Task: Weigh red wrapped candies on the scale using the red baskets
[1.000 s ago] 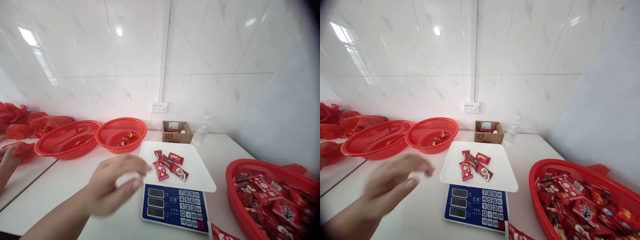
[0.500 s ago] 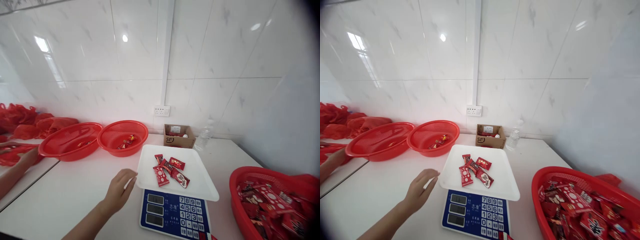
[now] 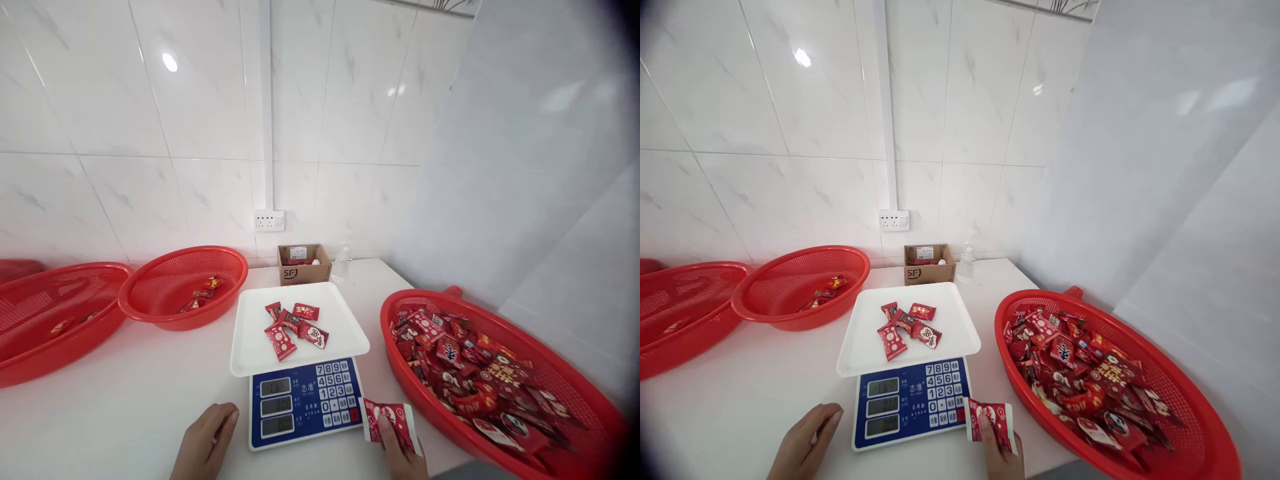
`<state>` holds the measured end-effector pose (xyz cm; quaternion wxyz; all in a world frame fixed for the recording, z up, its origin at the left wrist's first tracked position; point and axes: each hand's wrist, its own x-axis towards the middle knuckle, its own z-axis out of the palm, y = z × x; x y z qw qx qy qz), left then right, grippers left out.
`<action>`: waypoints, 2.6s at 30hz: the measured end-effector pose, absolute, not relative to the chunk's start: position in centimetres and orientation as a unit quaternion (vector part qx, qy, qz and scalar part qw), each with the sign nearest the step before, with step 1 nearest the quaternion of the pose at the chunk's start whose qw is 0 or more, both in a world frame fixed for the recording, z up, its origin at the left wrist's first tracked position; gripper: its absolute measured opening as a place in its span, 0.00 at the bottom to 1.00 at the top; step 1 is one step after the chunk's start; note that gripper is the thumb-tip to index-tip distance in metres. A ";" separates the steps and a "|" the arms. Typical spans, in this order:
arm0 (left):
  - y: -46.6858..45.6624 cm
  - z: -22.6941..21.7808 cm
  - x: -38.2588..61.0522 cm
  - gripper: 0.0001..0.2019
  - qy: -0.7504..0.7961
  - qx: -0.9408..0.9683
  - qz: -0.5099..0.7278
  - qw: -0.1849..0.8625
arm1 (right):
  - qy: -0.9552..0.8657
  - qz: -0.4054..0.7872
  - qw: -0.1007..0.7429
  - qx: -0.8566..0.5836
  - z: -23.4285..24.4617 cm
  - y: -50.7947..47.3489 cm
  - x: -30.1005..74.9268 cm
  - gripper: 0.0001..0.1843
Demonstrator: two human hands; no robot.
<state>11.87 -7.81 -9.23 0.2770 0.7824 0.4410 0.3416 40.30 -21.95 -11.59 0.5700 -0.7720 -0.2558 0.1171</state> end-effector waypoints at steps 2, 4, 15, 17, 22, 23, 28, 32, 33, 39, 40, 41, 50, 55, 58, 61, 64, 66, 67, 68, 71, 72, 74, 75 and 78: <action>-7.4 -9.4 11.8 0.15 0.457 0.771 0.321 0.306 | -0.210 0.147 0.578 -0.775 -11.6 -21.4 40.0 0.26; -7.1 -9.3 11.7 0.17 0.473 0.754 0.317 0.328 | -0.194 0.189 0.596 -0.756 -11.6 -21.0 40.0 0.28; -8.2 -8.4 10.9 0.17 0.432 0.776 0.329 0.320 | -0.229 0.188 0.613 -0.733 -11.7 -21.1 40.7 0.26; -8.3 -8.4 10.7 0.16 0.431 0.790 0.314 0.301 | -0.225 0.170 0.615 -0.736 -11.8 -21.0 40.7 0.26; -8.2 -8.8 10.5 0.16 0.445 0.799 0.293 0.279 | -0.228 0.162 0.622 -0.732 -12.4 -20.9 40.8 0.27; -8.0 -9.0 10.4 0.15 0.450 0.800 0.289 0.272 | -0.231 0.162 0.624 -0.729 -12.5 -20.9 40.9 0.27; -7.1 -10.1 10.4 0.16 0.481 0.810 0.257 0.218 | -0.243 0.163 0.626 -0.723 -12.8 -20.9 41.0 0.27; -6.9 -10.4 10.8 0.19 0.472 0.840 0.195 0.180 | -0.244 0.162 0.624 -0.724 -12.8 -20.9 41.0 0.26; -6.9 -10.3 11.0 0.20 0.471 0.847 0.178 0.172 | -0.244 0.163 0.622 -0.726 -12.7 -21.0 41.0 0.26; -5.6 -9.1 12.1 0.25 0.482 0.862 0.074 0.137 | -0.240 0.172 0.606 -0.739 -11.8 -21.5 40.6 0.25; -5.3 -8.9 12.2 0.25 0.486 0.862 0.058 0.134 | -0.241 0.174 0.605 -0.738 -11.6 -21.5 40.6 0.25; -5.0 -8.6 12.3 0.25 0.489 0.861 0.042 0.131 | -0.243 0.176 0.605 -0.737 -11.4 -21.5 40.5 0.24; -3.7 -7.7 13.0 0.25 0.484 0.868 -0.018 0.111 | -0.247 0.194 0.630 -0.710 -10.8 -21.5 40.3 0.25; -2.9 -7.6 12.4 0.22 0.466 0.873 0.014 0.145 | -0.273 0.182 0.631 -0.702 -11.6 -21.4 40.7 0.25; -3.3 -7.4 11.4 0.18 0.443 0.876 0.050 0.183 | -0.272 0.183 0.626 -0.708 -12.2 -21.4 41.0 0.23; -4.5 -7.5 10.1 0.15 0.428 0.873 0.081 0.217 | -0.269 0.194 0.622 -0.709 -12.5 -21.5 41.0 0.21; -6.1 -7.7 8.9 0.11 0.429 0.866 0.107 0.235 | -0.266 0.202 0.622 -0.708 -12.2 -21.6 40.8 0.20; -7.0 -8.0 8.3 0.11 0.434 0.859 0.125 0.242 | -0.264 0.202 0.622 -0.709 -11.6 -21.7 40.5 0.20; -7.4 -8.1 8.1 0.10 0.437 0.854 0.135 0.246 | -0.266 0.201 0.623 -0.708 -11.3 -21.7 40.4 0.20; -7.7 -8.2 8.0 0.10 0.442 0.848 0.146 0.252 | -0.269 0.199 0.625 -0.706 -10.9 -21.7 40.3 0.20; -8.7 -8.3 8.0 0.07 0.459 0.818 0.186 0.293 | -0.288 0.190 0.632 -0.694 -10.2 -21.8 40.1 0.22; -9.1 -8.2 8.2 0.07 0.465 0.802 0.201 0.316 | -0.293 0.187 0.633 -0.691 -10.1 -21.8 40.0 0.22; -9.9 -7.8 8.6 0.06 0.475 0.761 0.228 0.379 | -0.299 0.183 0.633 -0.690 -10.2 -21.8 40.1 0.23; -10.3 -7.4 8.8 0.07 0.479 0.733 0.240 0.419 | -0.301 0.181 0.632 -0.691 -10.3 -21.8 40.2 0.23; -11.6 -6.0 9.7 0.09 0.482 0.616 0.264 0.565 | -0.305 0.177 0.631 -0.691 -10.8 -21.7 40.4 0.23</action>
